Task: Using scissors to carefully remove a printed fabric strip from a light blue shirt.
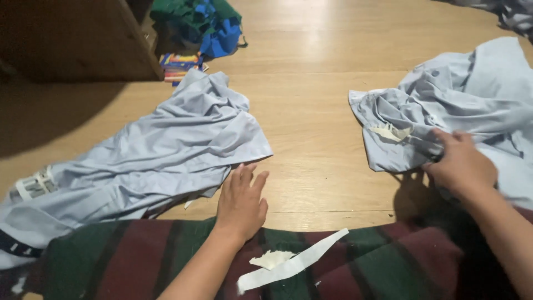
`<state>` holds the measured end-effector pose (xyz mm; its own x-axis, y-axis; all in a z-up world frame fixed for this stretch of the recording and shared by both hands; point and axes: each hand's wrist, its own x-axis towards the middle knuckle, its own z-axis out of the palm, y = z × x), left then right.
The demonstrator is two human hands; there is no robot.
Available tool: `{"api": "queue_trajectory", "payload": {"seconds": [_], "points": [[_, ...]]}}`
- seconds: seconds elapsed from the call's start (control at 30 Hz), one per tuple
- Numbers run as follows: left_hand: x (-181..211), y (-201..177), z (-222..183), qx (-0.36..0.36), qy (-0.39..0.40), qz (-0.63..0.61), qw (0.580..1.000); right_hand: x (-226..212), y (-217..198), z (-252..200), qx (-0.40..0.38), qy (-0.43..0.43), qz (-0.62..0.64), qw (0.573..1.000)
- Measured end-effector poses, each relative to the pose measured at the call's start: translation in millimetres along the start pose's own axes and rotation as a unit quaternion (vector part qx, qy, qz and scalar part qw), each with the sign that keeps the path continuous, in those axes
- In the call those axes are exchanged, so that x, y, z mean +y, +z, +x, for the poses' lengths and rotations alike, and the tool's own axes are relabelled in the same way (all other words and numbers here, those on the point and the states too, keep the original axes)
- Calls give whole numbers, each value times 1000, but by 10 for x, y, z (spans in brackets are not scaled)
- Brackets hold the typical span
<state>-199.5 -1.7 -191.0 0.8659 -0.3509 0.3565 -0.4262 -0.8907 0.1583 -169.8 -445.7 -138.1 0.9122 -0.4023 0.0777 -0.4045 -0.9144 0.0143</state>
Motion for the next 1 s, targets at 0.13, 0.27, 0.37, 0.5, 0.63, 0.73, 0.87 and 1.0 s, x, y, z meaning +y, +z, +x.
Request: {"api": "queue_trajectory", "payload": {"seconds": [0.13,0.27,0.37,0.5,0.63,0.73,0.87,1.0], "points": [[28,-109,-12,-25,-37,-37,998,72,156,17,-32,6,-34,999],[95,-207,-69,-62,7,-68,996,92,168,73,10,2,144,990],[187,-313,27,-134,-63,-156,977,-425,-365,-225,33,-109,321,940],[213,-358,142,-98,-187,-349,913,-1155,-840,-810,-121,-127,354,919],[174,-446,134,-83,-253,-457,849,-1632,-700,-1422,-295,-246,368,846],[96,-276,66,-108,-300,-516,795,-1868,-728,-1814,-347,-271,381,813],[-240,-258,151,27,-363,-461,809,-1839,-699,-1798,-357,-156,427,816],[-573,-652,98,207,-495,-350,768,-1247,-735,-1203,-51,92,512,852]]}}
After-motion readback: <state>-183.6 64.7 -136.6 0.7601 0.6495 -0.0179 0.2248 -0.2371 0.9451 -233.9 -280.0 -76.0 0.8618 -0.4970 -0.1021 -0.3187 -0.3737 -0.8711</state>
